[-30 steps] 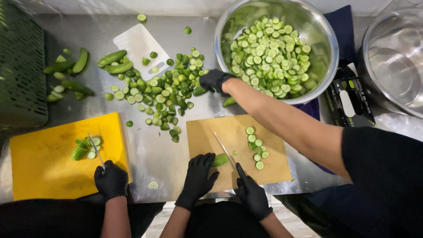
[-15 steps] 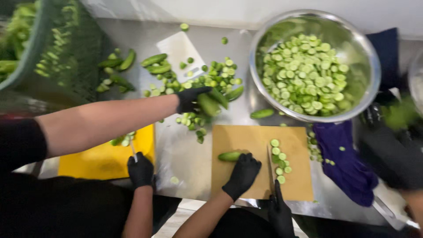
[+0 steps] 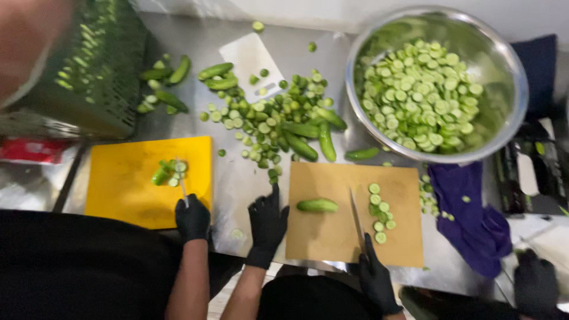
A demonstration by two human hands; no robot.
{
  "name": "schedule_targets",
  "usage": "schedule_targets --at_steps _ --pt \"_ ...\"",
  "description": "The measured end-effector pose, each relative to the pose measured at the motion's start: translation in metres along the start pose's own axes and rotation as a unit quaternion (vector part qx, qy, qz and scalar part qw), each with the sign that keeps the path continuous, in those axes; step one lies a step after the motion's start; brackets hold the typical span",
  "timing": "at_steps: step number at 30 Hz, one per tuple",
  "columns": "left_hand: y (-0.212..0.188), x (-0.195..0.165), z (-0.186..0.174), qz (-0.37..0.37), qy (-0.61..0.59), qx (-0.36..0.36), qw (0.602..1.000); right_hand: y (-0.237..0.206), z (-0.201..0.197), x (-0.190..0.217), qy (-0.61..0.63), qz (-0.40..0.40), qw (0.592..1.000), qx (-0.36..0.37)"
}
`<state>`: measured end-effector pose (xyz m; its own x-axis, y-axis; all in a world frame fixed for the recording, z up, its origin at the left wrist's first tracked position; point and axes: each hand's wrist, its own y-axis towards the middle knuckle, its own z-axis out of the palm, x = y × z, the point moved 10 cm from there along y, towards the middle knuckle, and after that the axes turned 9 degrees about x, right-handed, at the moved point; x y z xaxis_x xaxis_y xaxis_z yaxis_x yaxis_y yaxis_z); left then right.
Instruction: The person slices small cucumbers into rounds on a cutting board with a knife and transfers the slices by hand into a large metal bowl, while other workers slice cucumbers alongside on the shared prep table.
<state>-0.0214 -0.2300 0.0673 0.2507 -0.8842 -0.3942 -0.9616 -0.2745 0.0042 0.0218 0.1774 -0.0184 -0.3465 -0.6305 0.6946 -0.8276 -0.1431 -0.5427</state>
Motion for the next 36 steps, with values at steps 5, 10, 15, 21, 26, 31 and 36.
schedule_targets --at_steps 5,10,15,21,26,31,36 --pt "-0.008 -0.118 0.071 0.241 -0.064 0.085 0.965 -0.006 -0.003 0.036 0.030 -0.056 0.998 0.002" --pt "-0.020 -0.139 0.119 0.233 -0.170 0.158 0.944 -0.019 -0.012 0.049 0.052 -0.039 0.998 -0.010" --pt "-0.046 -0.156 0.125 0.236 -0.220 0.072 0.944 -0.029 -0.019 0.061 0.053 -0.073 0.996 -0.020" --pt "-0.051 -0.148 0.126 0.239 -0.244 0.047 0.939 -0.025 -0.023 0.066 0.021 -0.087 0.995 -0.045" --pt "-0.051 -0.151 0.123 0.241 -0.256 0.032 0.936 -0.020 -0.030 0.089 -0.036 -0.171 0.980 -0.091" --pt "-0.053 -0.149 0.123 0.247 -0.243 0.018 0.938 -0.003 -0.020 0.069 -0.004 -0.053 0.999 -0.012" --pt "-0.054 -0.150 0.123 0.255 -0.239 0.018 0.937 -0.005 -0.020 0.078 -0.031 -0.097 0.994 -0.045"
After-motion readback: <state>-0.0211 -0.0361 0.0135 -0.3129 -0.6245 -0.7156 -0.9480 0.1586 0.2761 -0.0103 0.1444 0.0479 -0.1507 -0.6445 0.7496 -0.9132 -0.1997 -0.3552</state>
